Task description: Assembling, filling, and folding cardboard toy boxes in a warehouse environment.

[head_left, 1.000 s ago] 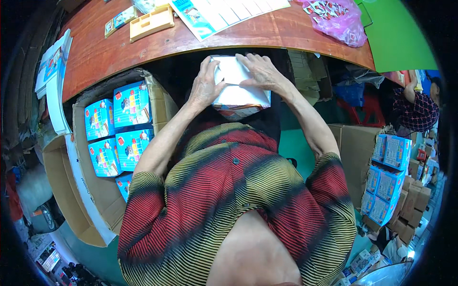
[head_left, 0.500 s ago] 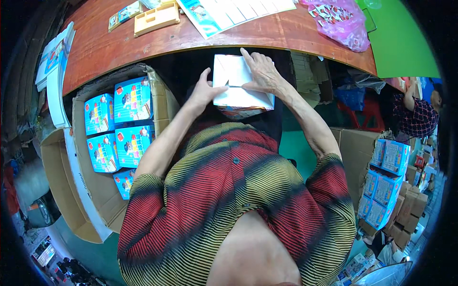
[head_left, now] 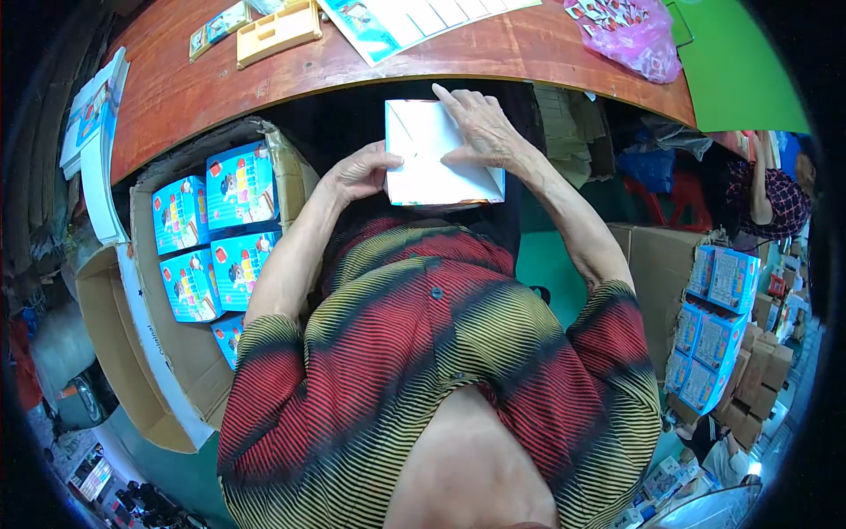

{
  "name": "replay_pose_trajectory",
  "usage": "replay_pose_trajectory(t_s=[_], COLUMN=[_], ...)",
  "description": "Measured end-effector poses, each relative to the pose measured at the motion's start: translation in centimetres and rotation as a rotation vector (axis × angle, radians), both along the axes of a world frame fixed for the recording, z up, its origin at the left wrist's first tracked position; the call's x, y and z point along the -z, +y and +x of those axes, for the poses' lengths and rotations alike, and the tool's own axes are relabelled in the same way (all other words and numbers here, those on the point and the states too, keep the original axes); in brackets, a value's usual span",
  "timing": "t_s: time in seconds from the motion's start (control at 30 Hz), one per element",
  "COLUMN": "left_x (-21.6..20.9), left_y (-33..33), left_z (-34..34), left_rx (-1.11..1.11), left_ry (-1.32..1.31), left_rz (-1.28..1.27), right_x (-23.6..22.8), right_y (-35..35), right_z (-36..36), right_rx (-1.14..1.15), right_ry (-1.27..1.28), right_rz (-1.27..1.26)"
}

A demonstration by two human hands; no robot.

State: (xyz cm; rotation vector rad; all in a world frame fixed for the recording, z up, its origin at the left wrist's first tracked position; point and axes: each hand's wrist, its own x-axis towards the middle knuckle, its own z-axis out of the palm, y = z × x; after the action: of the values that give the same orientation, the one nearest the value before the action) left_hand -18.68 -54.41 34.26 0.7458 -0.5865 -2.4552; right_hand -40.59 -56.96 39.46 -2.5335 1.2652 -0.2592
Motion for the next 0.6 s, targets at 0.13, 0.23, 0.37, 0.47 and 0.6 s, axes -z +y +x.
replay_pose_trajectory(t_s=[0.13,0.23,0.37,0.47,0.6], left_x=[0.1,-0.7,-0.5,-0.5,-0.1], left_y=[0.2,0.6,0.6,0.4,0.5], left_z=[0.1,-0.1,-0.3,-0.3,-0.4], left_rx=[0.032,0.033,0.015,0.016,-0.020], left_ry=[-0.019,-0.053,-0.035,-0.019,0.017], left_rz=[0.003,0.002,0.021,0.032,0.072], right_x=[-0.3,0.1,1.0,0.8,0.1], right_y=[0.2,0.2,-0.1,-0.1,0.5], right_z=[0.3,0.2,-0.2,-0.2,0.6], right_rx=[0.029,0.009,-0.016,0.038,-0.027], right_ry=[0.014,0.040,-0.040,0.016,-0.015], right_rz=[0.021,0.009,-0.158,-0.035,-0.034])
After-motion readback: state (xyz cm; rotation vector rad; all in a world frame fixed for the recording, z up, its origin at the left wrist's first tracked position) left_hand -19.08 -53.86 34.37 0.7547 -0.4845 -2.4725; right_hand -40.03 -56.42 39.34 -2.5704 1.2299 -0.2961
